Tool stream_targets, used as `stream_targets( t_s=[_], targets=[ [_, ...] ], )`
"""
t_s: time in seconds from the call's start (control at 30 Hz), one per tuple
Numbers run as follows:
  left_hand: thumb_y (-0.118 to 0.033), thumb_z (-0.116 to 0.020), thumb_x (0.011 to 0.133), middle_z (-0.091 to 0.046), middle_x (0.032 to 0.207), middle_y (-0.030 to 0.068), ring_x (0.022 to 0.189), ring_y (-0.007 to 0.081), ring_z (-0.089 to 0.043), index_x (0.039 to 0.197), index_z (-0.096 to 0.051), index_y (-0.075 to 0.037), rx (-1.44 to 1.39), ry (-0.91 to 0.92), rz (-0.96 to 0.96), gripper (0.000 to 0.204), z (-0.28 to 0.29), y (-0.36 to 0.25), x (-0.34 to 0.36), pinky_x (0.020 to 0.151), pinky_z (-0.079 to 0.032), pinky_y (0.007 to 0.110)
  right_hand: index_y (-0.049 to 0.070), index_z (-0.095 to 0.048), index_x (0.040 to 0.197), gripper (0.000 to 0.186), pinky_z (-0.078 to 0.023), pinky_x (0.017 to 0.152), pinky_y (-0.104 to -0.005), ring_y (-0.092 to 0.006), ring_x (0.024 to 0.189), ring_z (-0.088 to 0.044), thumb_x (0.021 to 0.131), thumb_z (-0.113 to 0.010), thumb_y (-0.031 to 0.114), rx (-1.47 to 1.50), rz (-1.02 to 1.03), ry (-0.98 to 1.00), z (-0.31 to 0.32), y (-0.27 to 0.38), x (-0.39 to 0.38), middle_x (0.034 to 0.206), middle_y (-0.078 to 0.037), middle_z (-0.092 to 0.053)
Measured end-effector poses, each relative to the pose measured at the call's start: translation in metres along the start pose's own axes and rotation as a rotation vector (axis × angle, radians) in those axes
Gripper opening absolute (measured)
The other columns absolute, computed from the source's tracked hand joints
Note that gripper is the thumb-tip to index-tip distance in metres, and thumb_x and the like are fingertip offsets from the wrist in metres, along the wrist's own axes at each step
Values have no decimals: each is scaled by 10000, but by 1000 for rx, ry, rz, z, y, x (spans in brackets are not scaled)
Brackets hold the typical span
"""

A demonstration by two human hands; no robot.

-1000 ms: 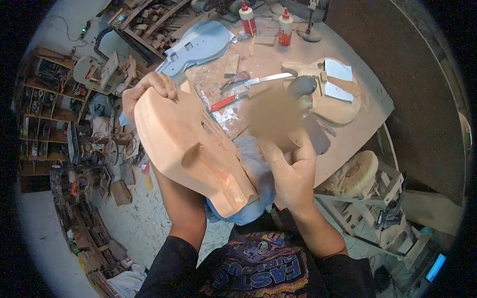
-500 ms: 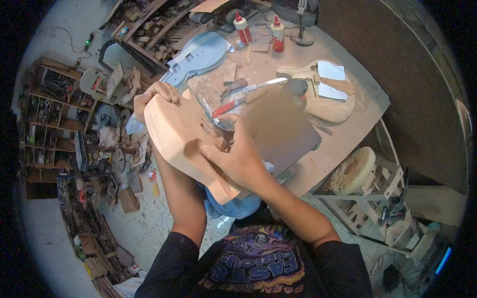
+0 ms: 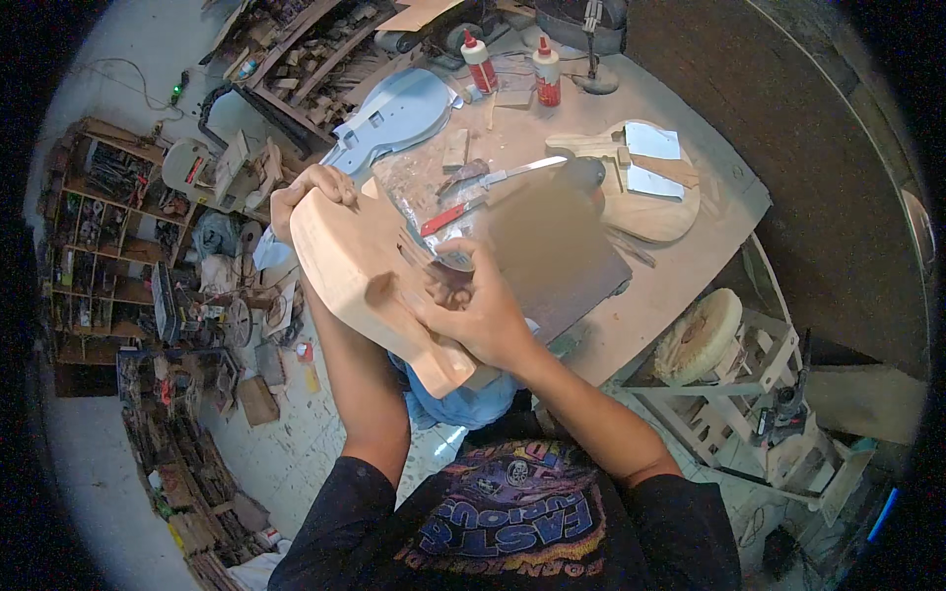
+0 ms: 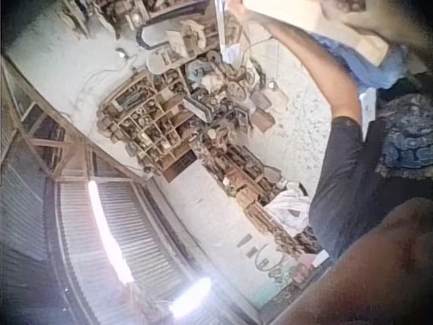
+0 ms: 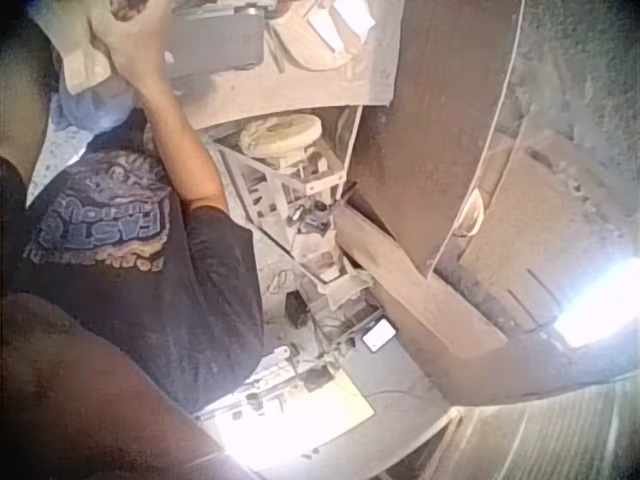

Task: The person sands the interior and exterior edges of a wooden guitar body by hand with a piece of sandpaper.

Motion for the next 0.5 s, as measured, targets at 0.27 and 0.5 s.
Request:
stream_targets(
  t_s=[0.27, 0.5],
  targets=[
    [-332, -347, 792, -568, 706, 171, 698, 263, -530, 688, -567, 37, -33, -126, 7, 443, 0, 2, -2, 680, -441, 356, 63, -367, 1254, 618, -483, 712, -236, -89, 851, -540, 754, -719, -23, 99, 104, -22, -21, 2, 25, 1043, -100, -556],
    [-340, -351, 781, -584, 696, 177, 647, 252, -542, 679, -572, 40, 44, -122, -22, 452, 4, 1, -1, 658, -446, 342, 75, -366, 1269, 602, -504, 733, -236, -110, 897, -566, 771, -682, -48, 199, 23, 54, -9, -3, 18, 1072, -106, -562]
  ],
)
Point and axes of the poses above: each hand's wrist, its own x-axis towards the middle knuckle, its own z-axis out of the back of the hand, y = z × x, the point moved 4 cm from there along x, towards the middle knuckle
